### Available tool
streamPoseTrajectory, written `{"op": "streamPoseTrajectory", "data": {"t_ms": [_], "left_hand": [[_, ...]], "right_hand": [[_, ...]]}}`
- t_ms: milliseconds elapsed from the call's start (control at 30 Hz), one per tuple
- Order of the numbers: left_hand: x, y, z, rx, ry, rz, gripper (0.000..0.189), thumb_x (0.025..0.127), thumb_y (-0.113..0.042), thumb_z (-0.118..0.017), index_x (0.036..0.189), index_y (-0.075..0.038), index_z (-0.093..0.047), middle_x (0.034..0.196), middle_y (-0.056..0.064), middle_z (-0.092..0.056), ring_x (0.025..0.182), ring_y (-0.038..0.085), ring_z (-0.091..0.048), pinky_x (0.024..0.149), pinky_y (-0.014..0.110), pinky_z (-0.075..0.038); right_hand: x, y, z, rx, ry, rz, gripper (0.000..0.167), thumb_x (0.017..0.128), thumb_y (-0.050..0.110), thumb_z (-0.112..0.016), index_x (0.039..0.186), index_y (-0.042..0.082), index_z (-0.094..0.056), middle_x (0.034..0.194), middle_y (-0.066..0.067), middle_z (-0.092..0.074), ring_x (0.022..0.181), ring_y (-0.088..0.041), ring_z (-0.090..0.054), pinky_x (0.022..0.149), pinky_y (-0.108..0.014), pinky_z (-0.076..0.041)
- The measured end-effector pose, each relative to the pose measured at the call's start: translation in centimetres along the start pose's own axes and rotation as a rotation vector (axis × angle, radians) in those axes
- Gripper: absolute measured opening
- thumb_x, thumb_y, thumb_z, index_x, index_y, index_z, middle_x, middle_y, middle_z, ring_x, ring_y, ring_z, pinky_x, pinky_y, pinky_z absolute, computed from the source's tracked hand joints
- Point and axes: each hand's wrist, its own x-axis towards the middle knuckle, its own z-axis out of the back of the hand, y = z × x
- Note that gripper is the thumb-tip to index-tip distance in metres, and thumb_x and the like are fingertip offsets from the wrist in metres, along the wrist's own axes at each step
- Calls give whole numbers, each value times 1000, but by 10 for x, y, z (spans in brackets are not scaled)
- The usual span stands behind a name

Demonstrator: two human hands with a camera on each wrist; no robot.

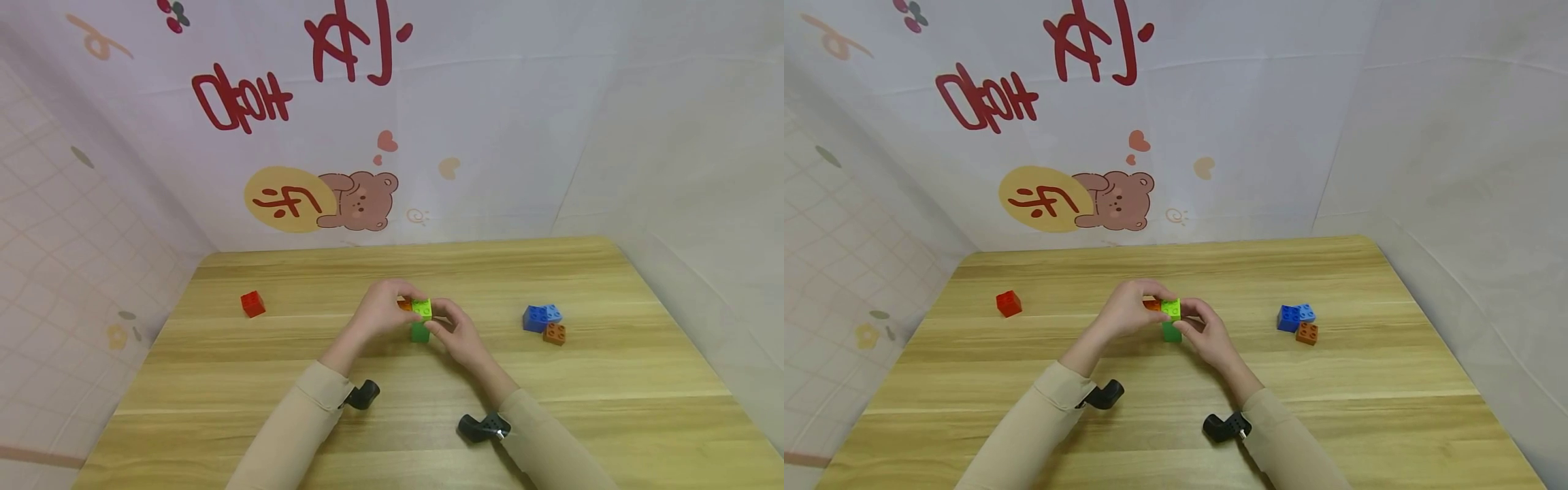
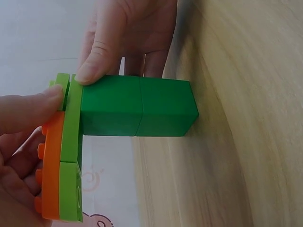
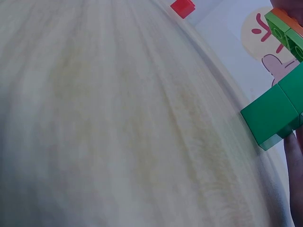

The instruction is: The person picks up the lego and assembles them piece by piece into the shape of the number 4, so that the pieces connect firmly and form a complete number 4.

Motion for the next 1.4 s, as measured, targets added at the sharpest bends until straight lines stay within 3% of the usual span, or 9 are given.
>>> {"op": "streamPoseTrajectory", "data": {"t_ms": [433, 833, 1400], "left_hand": [[2, 1, -1, 15, 10, 7, 27, 76, -8, -86, 103, -10, -79, 100, 0, -72, 93, 18, -64, 76, 25, -52], [3, -1, 1, 9, 29, 26, 26, 77, -10, -86, 102, -10, -78, 100, 1, -72, 93, 19, -64, 77, 27, -53], [-1, 4, -1, 44, 16, -1, 28, 79, -12, -85, 107, -11, -78, 103, 0, -72, 95, 17, -63, 80, 29, -52]], "right_hand": [[1, 2, 0, 7, -10, -11, 30, 94, -7, -61, 123, -11, -55, 123, -26, -56, 115, -41, -52, 101, -57, -42], [1, 4, 0, 6, -5, -20, 30, 94, -7, -61, 123, -11, -55, 123, -26, -56, 116, -38, -52, 102, -56, -42], [-1, 8, -1, -19, -9, -40, 29, 94, -5, -61, 123, -10, -55, 124, -24, -57, 118, -40, -53, 103, -52, -43]]}}
